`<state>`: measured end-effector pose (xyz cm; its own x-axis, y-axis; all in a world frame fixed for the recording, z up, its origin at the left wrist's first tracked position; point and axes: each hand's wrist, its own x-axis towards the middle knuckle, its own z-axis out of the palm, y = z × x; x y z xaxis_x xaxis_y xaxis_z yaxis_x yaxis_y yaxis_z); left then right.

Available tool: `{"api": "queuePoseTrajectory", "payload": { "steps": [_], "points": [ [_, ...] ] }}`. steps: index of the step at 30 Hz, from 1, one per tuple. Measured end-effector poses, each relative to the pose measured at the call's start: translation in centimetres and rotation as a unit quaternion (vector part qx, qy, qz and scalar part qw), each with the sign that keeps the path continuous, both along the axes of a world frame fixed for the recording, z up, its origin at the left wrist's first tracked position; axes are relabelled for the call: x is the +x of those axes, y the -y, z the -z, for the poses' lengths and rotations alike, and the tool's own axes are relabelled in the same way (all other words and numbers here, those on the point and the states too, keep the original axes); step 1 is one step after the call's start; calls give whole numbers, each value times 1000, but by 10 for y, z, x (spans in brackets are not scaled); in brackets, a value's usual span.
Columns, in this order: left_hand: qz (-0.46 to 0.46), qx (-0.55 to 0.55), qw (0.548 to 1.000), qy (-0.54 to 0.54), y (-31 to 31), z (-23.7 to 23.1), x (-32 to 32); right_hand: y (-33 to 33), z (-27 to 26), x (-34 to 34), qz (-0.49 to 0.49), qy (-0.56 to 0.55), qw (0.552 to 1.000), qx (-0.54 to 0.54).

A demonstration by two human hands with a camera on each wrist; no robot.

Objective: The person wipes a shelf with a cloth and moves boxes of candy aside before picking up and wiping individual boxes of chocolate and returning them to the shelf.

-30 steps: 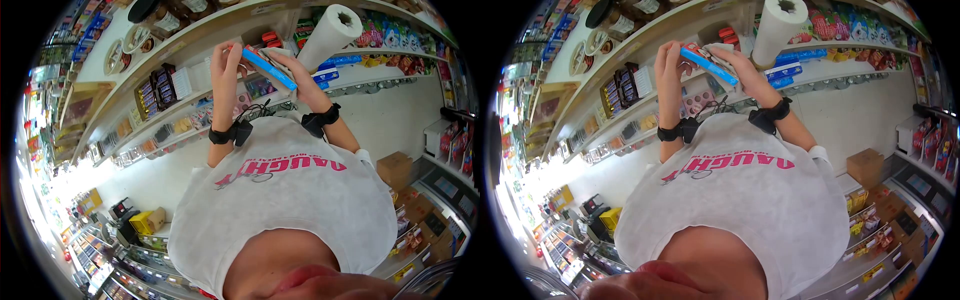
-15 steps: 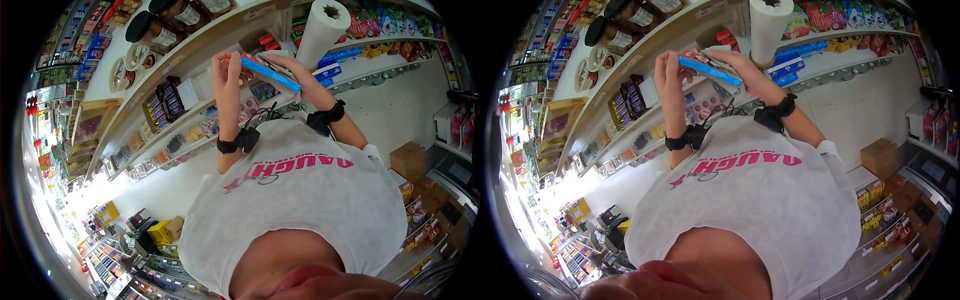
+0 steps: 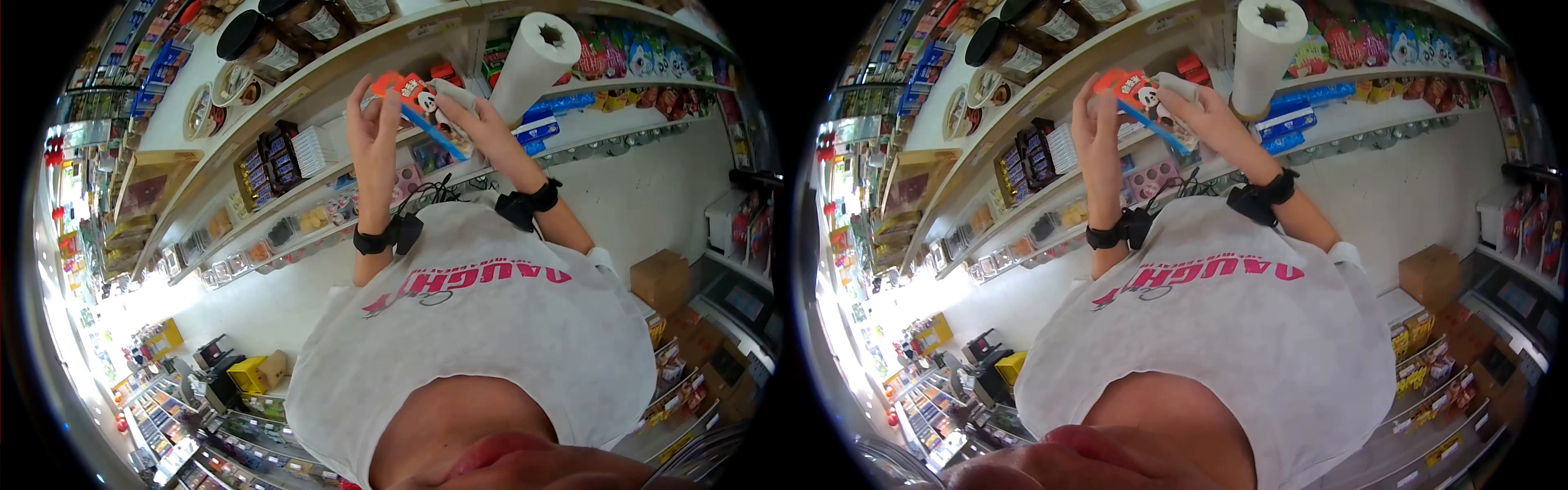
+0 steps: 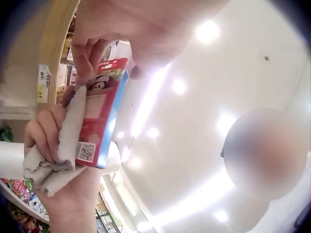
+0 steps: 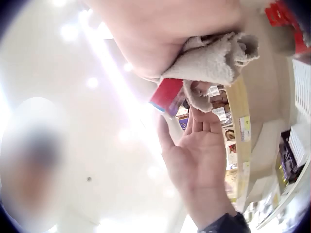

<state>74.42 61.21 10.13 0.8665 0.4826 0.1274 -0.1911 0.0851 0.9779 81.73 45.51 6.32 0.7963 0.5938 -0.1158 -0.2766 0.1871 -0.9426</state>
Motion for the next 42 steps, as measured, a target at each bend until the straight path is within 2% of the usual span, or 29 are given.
{"api": "queuePoseTrajectory", "payload": {
  "steps": [1, 2, 3, 4, 5, 7, 8, 12, 14, 16, 19, 22, 25, 27, 29, 33, 35, 36, 39, 41, 42],
  "points": [
    [7, 17, 1000, 9, 0, 6, 2, -2, 2, 2, 11, 61, 998, -16],
    [14, 35, 999, 17, -1, 15, 4, -3, 2, 2, 47, 184, 980, -61],
    [20, 54, 998, 25, -1, 16, 6, -5, 0, 1, 51, 190, 979, -54],
    [10, 14, 1000, 11, 1, 16, 5, -7, 1, 0, 55, 196, 978, -46],
    [29, 19, 999, 15, 0, 14, 5, -8, 3, 0, 60, 200, 977, -37],
    [68, 27, 997, 19, -1, 12, 4, -8, 0, 1, 63, 186, 980, -36],
    [108, 20, 993, -35, -5, 22, 4, -8, -2, 1, 77, 193, 978, -28],
    [56, 103, 993, -10, 8, 27, 6, -4, -16, 5, 69, 184, 980, -28],
    [20, 65, 997, 21, 10, 29, 7, -8, -18, 3, 82, 152, 985, 3],
    [-21, 33, 999, 33, 11, 22, 5, -7, -10, 2, 71, 108, 991, -9],
    [-71, 39, 995, 52, 4, 27, 4, -12, -10, -5, 83, 70, 994, 20],
    [-140, 309, 938, 67, 4, 25, 6, -16, -7, -7, 109, 87, 990, 28],
    [-108, 354, 927, 64, 9, 24, 8, -15, 1, -3, 123, 83, 989, 19],
    [-61, 315, 946, 52, 12, 20, 9, -12, 7, -2, 117, 69, 991, 11],
    [-35, 276, 959, 56, 14, 17, 9, -15, 8, -5, 112, 42, 991, 52],
    [24, 276, 961, 7, 9, 17, 5, -13, 0, -11, 95, -16, 992, 82],
    [79, 310, 947, -3, 8, 13, 1, -10, 5, -6, 97, -42, 993, 60],
    [91, 285, 954, -4, 11, 15, 1, -9, 6, -4, 98, -55, 992, 50],
    [120, 202, 972, -23, 16, 23, 1, -5, -2, 1, 111, 0, 993, 27],
    [132, 141, 979, -59, 15, 29, 1, -6, 0, 0, 152, 52, 987, 26],
    [88, 154, 984, -19, 19, 30, 4, -6, -1, -1, 172, 75, 982, 19]
  ]
}}
